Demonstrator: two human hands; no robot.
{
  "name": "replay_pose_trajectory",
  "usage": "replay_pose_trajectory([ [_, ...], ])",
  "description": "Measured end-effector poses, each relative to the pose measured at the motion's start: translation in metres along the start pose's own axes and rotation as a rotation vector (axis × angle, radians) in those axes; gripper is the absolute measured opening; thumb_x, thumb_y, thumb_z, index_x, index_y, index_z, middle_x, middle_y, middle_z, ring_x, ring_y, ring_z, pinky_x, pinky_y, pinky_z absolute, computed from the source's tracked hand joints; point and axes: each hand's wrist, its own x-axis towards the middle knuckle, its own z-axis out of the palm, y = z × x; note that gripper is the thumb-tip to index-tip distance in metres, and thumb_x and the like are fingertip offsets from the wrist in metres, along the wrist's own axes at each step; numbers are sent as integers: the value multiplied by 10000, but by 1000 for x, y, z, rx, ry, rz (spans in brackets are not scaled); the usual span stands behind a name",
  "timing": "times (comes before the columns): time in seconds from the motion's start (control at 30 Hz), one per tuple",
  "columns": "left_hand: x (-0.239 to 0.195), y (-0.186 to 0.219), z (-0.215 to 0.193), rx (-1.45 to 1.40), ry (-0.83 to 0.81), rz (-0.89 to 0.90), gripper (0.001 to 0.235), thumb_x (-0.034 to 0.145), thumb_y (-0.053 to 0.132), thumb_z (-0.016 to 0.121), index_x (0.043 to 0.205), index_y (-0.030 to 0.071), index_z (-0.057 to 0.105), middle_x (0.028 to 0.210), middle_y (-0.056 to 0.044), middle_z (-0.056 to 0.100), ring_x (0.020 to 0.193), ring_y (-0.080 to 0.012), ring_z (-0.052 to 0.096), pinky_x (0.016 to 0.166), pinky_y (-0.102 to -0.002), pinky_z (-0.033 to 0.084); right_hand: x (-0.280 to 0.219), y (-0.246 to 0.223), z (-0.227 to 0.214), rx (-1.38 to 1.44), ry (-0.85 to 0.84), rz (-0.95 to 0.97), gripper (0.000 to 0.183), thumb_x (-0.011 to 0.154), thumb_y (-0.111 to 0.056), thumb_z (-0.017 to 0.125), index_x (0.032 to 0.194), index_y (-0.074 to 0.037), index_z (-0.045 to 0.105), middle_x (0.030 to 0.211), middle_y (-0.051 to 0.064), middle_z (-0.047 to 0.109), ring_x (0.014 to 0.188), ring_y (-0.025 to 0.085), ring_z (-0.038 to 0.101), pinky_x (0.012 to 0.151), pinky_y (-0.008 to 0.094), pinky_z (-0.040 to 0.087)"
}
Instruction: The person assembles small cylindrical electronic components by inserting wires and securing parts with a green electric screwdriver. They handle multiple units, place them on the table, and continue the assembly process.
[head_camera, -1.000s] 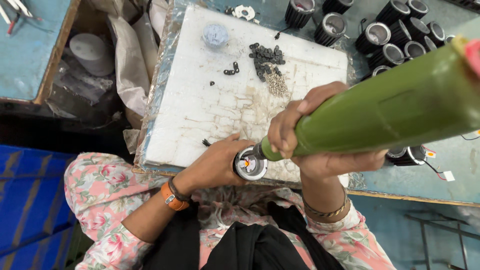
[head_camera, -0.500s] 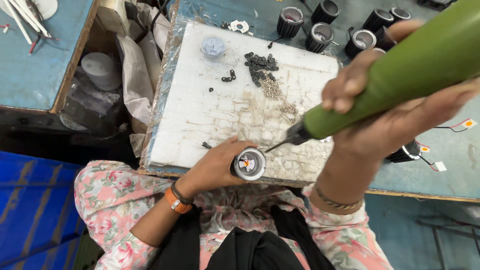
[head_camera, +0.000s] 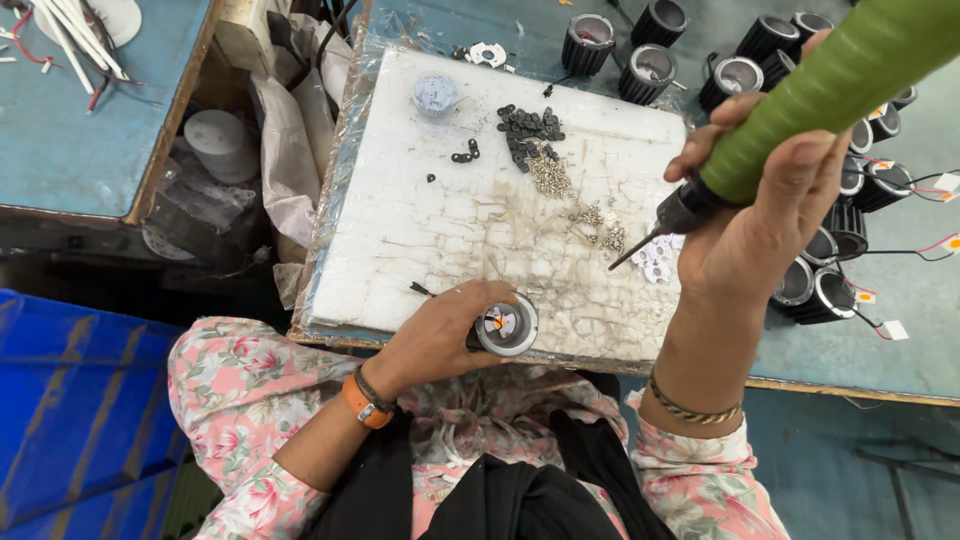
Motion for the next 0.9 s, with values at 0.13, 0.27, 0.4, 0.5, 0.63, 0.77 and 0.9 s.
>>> replay_pose_trajectory([
  [0.13,0,7,1,11,54,-87,693,717,251,894,1309,131,555,1182,-137,690,1075,-369,663,910,-443,532,-24,12,4,-103,57,-41,725,1127,-254,766,1640,-110,274,1349,103,521,1127,191,599,923,326,555],
  [0.27,-1,20,3,108,256,18,756,680,251,901,1346,125,567,1186,-128,710,1082,-361,667,926,-462,527,-77,27,21,-281,-41,81,756,1031,-253,793,1611,-126,325,1511,101,455,1380,204,488,1103,324,538],
  [0.4,0,35,2,154,374,78,753,717,225,910,1380,139,564,1279,-138,687,1118,-311,692,885,-412,578,-125,24,28,-283,-497,408,1036,725,-265,885,1579,-107,320,1596,144,404,1411,278,477,1172,393,422],
  [0.5,3,47,-2,64,362,57,721,705,149,885,1363,133,592,1320,-166,647,1134,-279,701,873,-348,627,-136,29,34,-419,-518,273,939,741,-209,946,1518,-90,433,1573,168,493,1441,297,536,1166,407,486],
  [0.63,-5,52,-25,-198,148,-201,905,695,79,909,1512,78,518,1035,-130,648,873,-191,625,727,-286,536,-131,25,34,-304,-466,226,854,715,-152,957,1453,-113,530,1498,191,555,1365,305,609,1128,418,544],
  [0.77,-25,40,-46,-759,61,-280,498,840,-25,692,1336,-37,656,1003,-34,630,832,-58,564,699,-223,464,-132,18,42,-268,-539,63,883,692,-189,969,1446,-152,509,1422,174,615,1319,300,642,1103,422,558],
  [0.9,-40,33,-35,-647,172,-408,290,941,72,668,1192,-63,721,879,-37,702,770,-47,600,647,-216,467,-133,13,53,-373,-575,-37,831,713,-235,978,1397,-175,509,1356,132,654,1228,283,702,1018,401,603],
])
